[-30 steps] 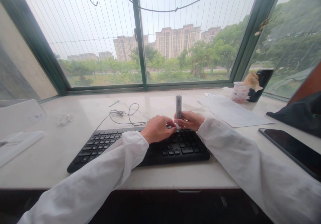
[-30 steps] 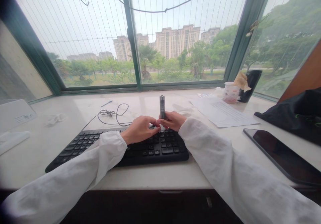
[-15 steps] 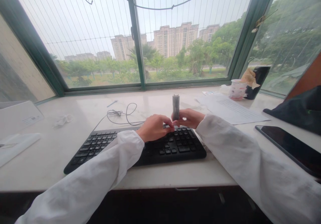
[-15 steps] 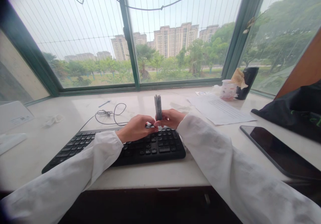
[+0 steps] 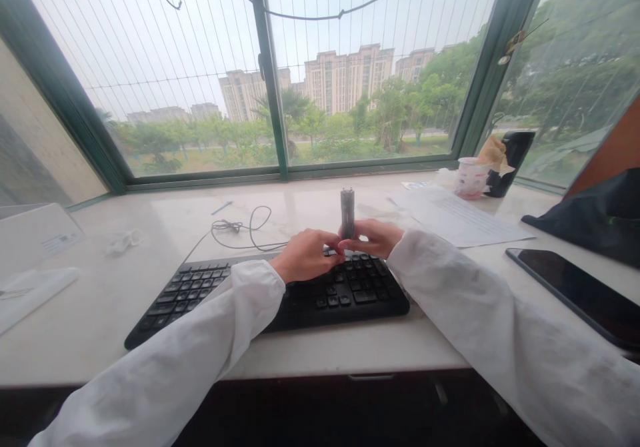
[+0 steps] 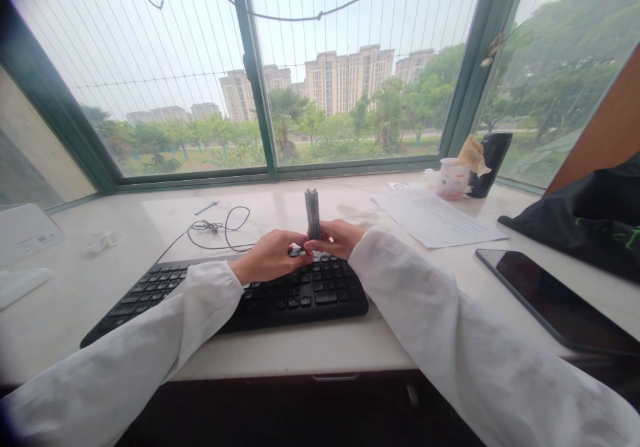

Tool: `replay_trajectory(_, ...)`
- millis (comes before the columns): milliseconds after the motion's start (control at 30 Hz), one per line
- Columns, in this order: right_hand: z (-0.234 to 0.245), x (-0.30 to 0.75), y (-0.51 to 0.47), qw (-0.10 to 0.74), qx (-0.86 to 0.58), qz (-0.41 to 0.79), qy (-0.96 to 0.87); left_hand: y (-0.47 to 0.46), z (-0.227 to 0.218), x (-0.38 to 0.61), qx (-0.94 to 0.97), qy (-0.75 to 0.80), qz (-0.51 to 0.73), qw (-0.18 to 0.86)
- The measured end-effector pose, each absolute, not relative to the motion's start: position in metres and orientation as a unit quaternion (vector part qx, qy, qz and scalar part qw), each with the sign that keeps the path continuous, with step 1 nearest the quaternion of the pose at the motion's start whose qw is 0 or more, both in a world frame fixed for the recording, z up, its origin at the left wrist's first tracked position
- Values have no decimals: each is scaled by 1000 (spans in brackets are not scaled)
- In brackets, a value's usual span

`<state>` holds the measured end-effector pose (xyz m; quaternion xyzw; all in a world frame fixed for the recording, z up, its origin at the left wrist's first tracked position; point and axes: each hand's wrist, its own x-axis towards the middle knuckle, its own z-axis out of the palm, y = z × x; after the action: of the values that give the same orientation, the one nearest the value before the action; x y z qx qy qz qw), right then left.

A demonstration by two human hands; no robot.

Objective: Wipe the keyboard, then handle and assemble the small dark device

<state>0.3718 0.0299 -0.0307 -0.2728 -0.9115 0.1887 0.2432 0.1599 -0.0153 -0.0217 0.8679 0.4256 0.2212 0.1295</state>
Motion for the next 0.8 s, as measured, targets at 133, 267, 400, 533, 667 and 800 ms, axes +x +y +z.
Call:
replay_trajectory(133,-30,370,29,245,-288,182,-908,-13,-22,160,870,421,217,135)
replay_trajectory(267,-28,370,29,240,-295,172,-909,-12,-23,161,870,426,216,122)
replay_trajectory(400,-29,370,30,243,-299,177,-906,-14,-24,161,863,442,221,105)
replay_trajectory(533,-31,370,31,261,-289,203,-899,-14,-26,162,854,458,223,103)
replay_trajectory(667,-35,368,31,261,-283,275,-881,-13,-27,162,852,463,224,100)
replay_trajectory(800,-39,367,32,257,-301,276,-876,-12,-28,162,851,467,223,93)
